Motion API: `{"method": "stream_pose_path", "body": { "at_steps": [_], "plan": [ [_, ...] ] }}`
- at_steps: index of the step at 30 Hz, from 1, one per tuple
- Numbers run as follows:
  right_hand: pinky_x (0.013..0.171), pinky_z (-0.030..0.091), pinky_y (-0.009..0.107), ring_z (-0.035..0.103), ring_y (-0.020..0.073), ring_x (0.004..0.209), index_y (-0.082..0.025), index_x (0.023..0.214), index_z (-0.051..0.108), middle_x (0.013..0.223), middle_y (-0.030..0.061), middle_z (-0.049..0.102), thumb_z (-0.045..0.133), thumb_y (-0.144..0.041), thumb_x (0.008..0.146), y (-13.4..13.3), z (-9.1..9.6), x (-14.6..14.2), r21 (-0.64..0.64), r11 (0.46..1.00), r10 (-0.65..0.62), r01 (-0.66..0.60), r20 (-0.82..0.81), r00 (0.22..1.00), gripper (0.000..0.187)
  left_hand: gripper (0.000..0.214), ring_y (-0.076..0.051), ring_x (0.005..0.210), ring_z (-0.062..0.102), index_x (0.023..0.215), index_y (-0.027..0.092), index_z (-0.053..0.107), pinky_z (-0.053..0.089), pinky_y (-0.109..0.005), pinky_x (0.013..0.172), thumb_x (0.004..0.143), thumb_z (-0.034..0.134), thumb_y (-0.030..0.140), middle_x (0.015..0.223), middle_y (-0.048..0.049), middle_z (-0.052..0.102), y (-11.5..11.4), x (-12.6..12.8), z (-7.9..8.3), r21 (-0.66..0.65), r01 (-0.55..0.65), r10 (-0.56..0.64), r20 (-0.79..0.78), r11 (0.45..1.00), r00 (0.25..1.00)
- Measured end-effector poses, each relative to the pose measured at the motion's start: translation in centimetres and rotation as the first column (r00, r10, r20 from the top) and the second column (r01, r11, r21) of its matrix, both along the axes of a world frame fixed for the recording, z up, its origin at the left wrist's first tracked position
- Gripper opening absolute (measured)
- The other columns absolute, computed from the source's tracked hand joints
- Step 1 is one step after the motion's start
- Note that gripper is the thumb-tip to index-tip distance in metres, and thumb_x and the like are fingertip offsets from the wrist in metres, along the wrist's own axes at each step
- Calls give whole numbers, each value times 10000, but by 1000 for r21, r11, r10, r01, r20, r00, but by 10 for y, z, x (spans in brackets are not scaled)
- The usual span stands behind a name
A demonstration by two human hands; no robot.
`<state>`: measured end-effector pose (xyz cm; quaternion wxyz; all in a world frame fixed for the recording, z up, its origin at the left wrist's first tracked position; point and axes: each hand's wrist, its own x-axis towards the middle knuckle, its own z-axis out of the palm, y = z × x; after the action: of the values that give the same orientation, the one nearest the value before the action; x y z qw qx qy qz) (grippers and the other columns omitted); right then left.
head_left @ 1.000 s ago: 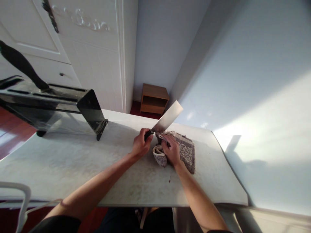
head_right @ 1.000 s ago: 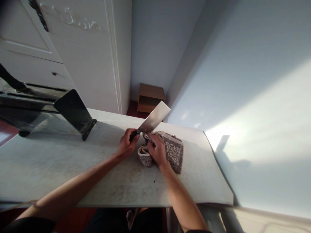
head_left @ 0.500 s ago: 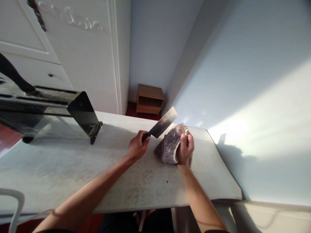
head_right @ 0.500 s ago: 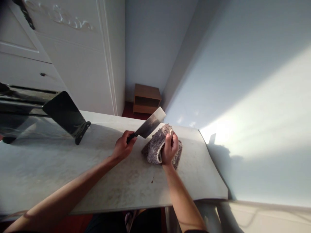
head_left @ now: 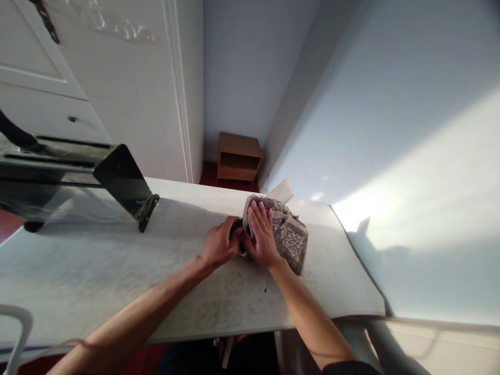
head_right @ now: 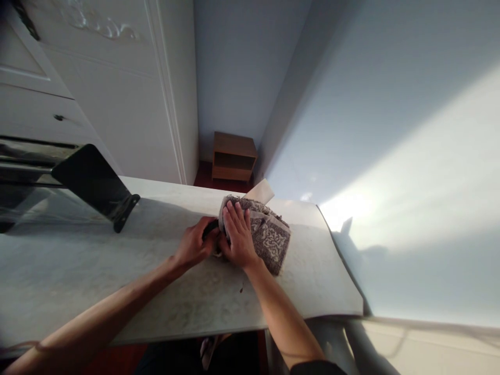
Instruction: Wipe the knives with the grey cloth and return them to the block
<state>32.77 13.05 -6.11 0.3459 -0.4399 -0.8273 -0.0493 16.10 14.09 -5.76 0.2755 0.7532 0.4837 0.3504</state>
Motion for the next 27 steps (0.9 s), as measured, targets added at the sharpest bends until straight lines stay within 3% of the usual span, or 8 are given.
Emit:
{"method": "stream_pose_path", "body": {
  "at_steps": [7, 16, 21, 27],
  "plan": [
    [1148, 96, 640, 89, 318, 1481, -209, 1549, 59, 1600, 126, 173, 418, -129, 803, 9, 2, 13, 38, 988, -152, 152, -6, 988, 832, 254, -255, 859, 699, 1105, 204, 553, 504, -325, 716, 900, 460, 321, 948, -89, 726, 0, -1, -4, 41, 19, -17, -55, 999, 998],
    [1122, 147, 667, 135, 331, 1472, -215, 1438, 355, 1569, 129, 257, 415, -75, 747, 13, 10, 30, 116, 951, -282, 288, -64, 957, 707, 237, -229, 765, 701, 1079, 212, 590, 478, -289, 649, 899, 476, 316, 864, -62, 732, -4, 0, -3, 80, 34, -25, -100, 996, 995],
    [1120, 164, 670, 146, 323, 1469, -205, 1393, 394, 1555, 130, 282, 408, -83, 749, 16, 14, 45, 175, 924, -317, 339, -142, 938, 656, 273, -230, 773, 709, 1104, 202, 606, 488, -290, 656, 904, 477, 334, 890, -75, 743, -7, -1, -4, 137, 54, -41, -91, 989, 995],
    [1142, 199, 628, 234, 311, 1440, -199, 1358, 440, 1532, 132, 303, 401, -58, 719, 20, 14, 59, 152, 920, -304, 361, -304, 903, 656, 296, -226, 767, 711, 1118, 203, 626, 501, -293, 665, 901, 478, 339, 903, -81, 749, -7, -1, -7, 149, 70, -53, -113, 986, 992]
  ]
}}
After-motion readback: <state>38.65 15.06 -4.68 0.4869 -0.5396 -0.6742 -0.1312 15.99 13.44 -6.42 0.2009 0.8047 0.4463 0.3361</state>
